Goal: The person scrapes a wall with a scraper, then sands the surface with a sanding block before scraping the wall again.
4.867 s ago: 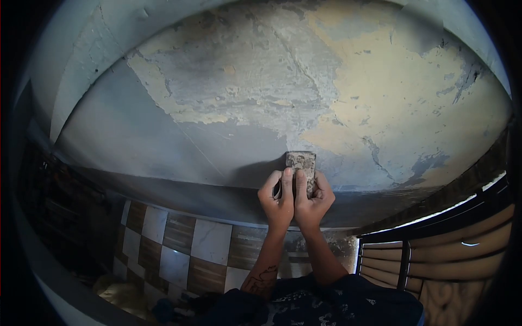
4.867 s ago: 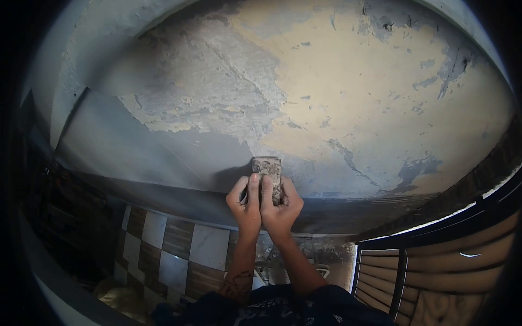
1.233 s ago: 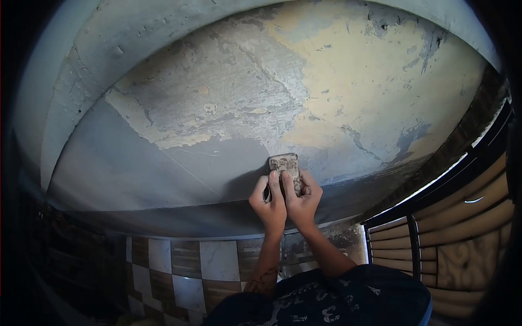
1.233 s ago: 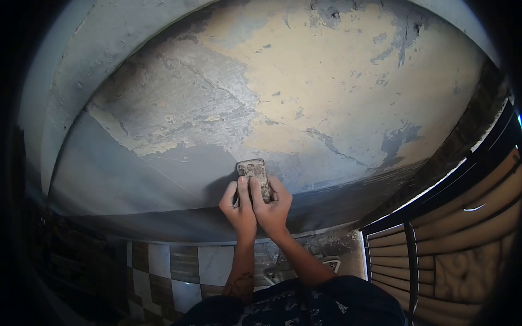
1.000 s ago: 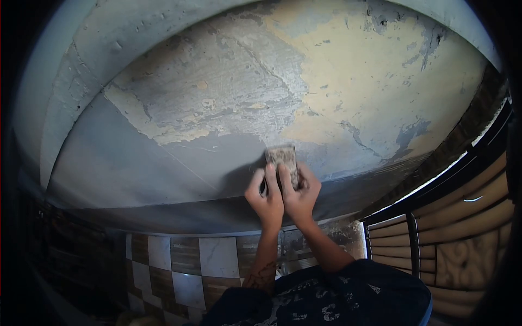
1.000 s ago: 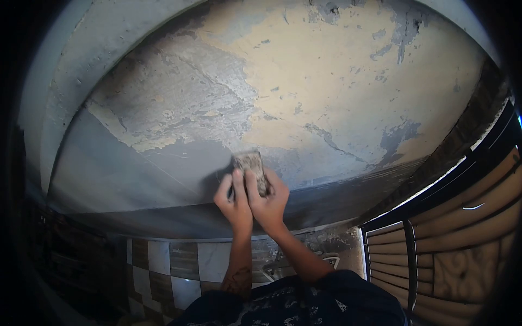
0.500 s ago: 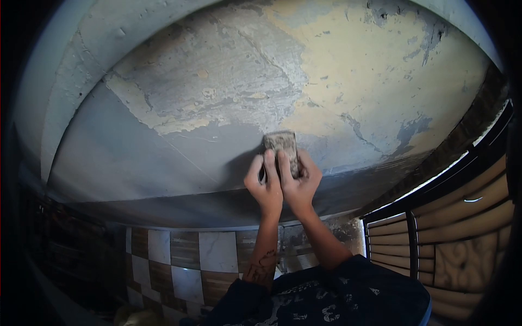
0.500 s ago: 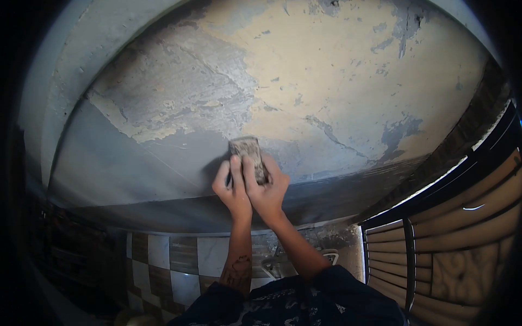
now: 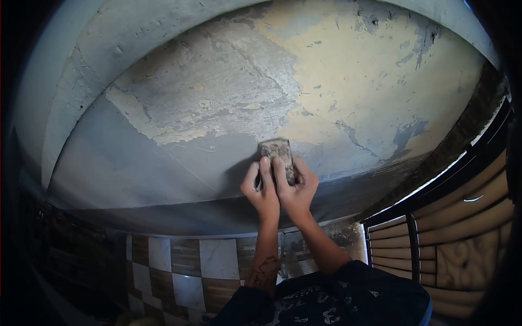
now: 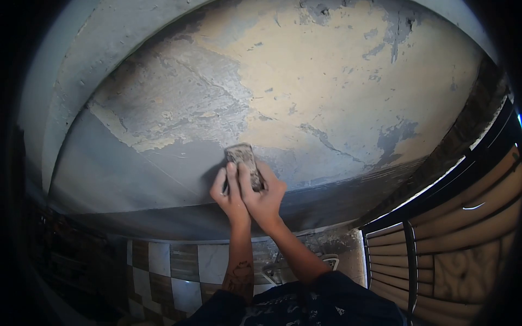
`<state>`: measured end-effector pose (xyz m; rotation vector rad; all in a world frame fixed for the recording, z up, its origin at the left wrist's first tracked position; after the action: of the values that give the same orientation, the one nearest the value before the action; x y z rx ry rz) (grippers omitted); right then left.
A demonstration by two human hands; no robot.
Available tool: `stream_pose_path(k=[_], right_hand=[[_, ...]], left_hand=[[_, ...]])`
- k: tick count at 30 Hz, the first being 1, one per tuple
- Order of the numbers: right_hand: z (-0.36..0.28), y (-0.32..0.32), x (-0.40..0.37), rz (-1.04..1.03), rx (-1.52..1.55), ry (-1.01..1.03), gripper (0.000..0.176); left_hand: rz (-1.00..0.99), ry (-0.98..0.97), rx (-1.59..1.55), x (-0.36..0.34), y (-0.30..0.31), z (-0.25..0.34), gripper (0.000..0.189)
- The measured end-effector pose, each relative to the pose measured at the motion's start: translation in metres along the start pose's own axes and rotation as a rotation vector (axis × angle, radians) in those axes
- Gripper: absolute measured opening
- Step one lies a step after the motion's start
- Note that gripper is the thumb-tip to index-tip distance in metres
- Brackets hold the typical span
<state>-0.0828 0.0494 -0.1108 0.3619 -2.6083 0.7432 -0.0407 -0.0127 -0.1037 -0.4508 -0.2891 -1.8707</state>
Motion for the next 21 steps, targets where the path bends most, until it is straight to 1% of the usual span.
stream_pose_path(k=[2,3,4,6,8,10,12,13,14,16,17,18,20,21], right_hand=[[-0.006,-0.004,0.003,-0.002,0.014,0.008,0.008],[0.001,0.005,-0.004,-0.032,-0.054,0.018,0.009],[0.003,0.005,-0.003,-0.029,-0.051,0.026,0.009],[0.008,0.008,-0.004,0.017,0.017,-0.020,0.011],[-0.007,-0.004,0.008,0.002,0.012,-0.032,0.011],[-0.011,-0.007,0.006,-0.012,0.013,-0.045,0.011],[-0.005,0.003,-0.001,-0.029,-0.050,-0.023,0.012],[0.001,0.007,-0.005,-0.009,0.027,-0.124,0.014],[0.006,0.007,-0.004,-0.008,0.029,-0.122,0.014],[-0.006,-0.004,0.006,-0.037,0.025,-0.040,0.014],[-0.016,-0.011,0.013,-0.046,0.010,-0.032,0.013],[-0.014,-0.010,0.010,-0.046,0.011,-0.039,0.013],[-0.004,-0.003,0.004,-0.032,0.024,-0.002,0.013],[-0.002,0.002,-0.001,-0.014,0.019,-0.046,0.013]], left_hand=[[-0.011,0.024,0.031,-0.004,0.004,-0.006,0.035],[-0.023,-0.033,0.095,-0.011,0.005,-0.015,0.034],[-0.037,-0.091,0.161,-0.014,0.005,-0.017,0.033],[-0.049,-0.085,0.154,-0.013,0.002,-0.016,0.032],[-0.012,-0.014,0.035,-0.001,0.002,-0.002,0.032],[-0.021,0.014,0.038,0.000,0.006,-0.003,0.031],[-0.014,-0.063,0.162,-0.010,0.006,-0.011,0.031],[-0.041,-0.040,0.144,-0.015,0.005,-0.014,0.032],[-0.042,-0.043,0.143,-0.014,0.004,-0.018,0.032],[0.013,-0.039,0.102,-0.002,0.003,0.001,0.032],[-0.009,0.020,0.023,0.006,0.003,0.010,0.032],[-0.009,0.023,0.029,0.003,0.005,0.008,0.032],[-0.019,-0.044,0.092,-0.003,0.006,-0.001,0.031],[-0.042,-0.090,0.210,-0.010,0.008,-0.003,0.031]])
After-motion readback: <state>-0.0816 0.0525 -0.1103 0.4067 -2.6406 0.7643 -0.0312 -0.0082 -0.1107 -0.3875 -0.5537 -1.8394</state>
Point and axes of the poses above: each hand's wrist, its own x-axis towards the middle knuckle, its own y-axis out of the back of the hand, z = x × y, the point moved 3 cm from there along x, towards the middle knuckle, and after that the axes turned 13 degrees about x, right-handed, at the moved point
